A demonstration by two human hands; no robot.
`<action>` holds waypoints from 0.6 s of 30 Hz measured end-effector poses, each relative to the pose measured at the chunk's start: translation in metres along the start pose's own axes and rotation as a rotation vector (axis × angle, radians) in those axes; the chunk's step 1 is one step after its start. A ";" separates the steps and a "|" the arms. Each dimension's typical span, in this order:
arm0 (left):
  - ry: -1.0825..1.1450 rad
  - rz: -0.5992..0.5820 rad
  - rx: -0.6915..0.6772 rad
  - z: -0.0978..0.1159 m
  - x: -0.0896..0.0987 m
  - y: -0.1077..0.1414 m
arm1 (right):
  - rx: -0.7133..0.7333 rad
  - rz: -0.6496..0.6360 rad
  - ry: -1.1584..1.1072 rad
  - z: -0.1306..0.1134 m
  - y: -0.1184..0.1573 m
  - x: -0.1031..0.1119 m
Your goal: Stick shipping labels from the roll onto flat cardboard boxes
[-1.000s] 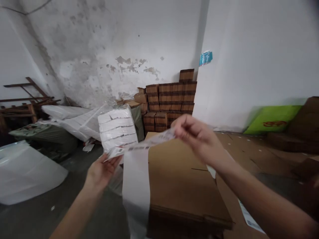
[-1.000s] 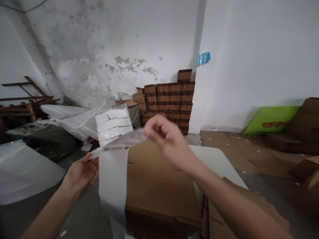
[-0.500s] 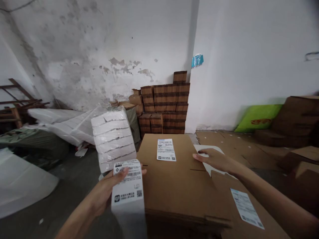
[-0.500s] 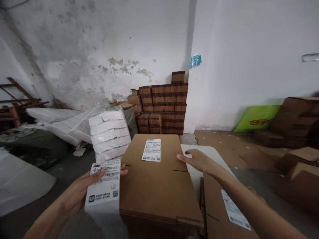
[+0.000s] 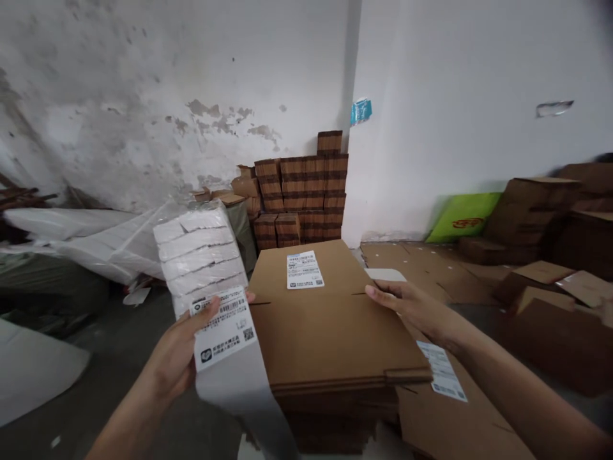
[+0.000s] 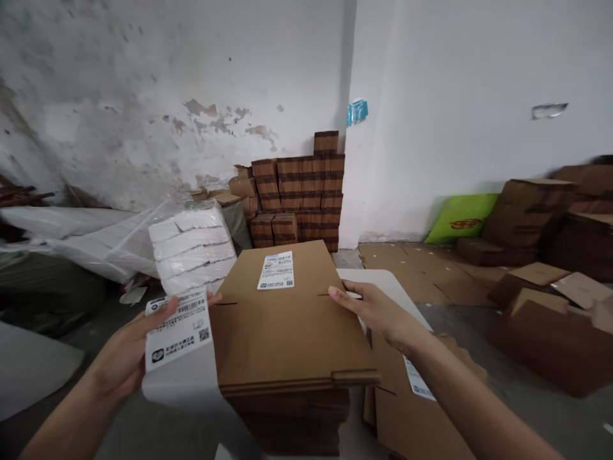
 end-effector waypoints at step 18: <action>0.343 0.106 0.038 -0.025 0.000 -0.010 | 0.107 0.315 0.230 -0.009 0.016 0.023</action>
Point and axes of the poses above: each hand's wrist, its own y-axis away from the middle knuckle, its own x-axis out of the back of the hand, z = x × y, the point moved 9 cm from there along -y, towards the middle knuckle, and after that the axes turned 9 degrees about y, right-handed, at the moved point
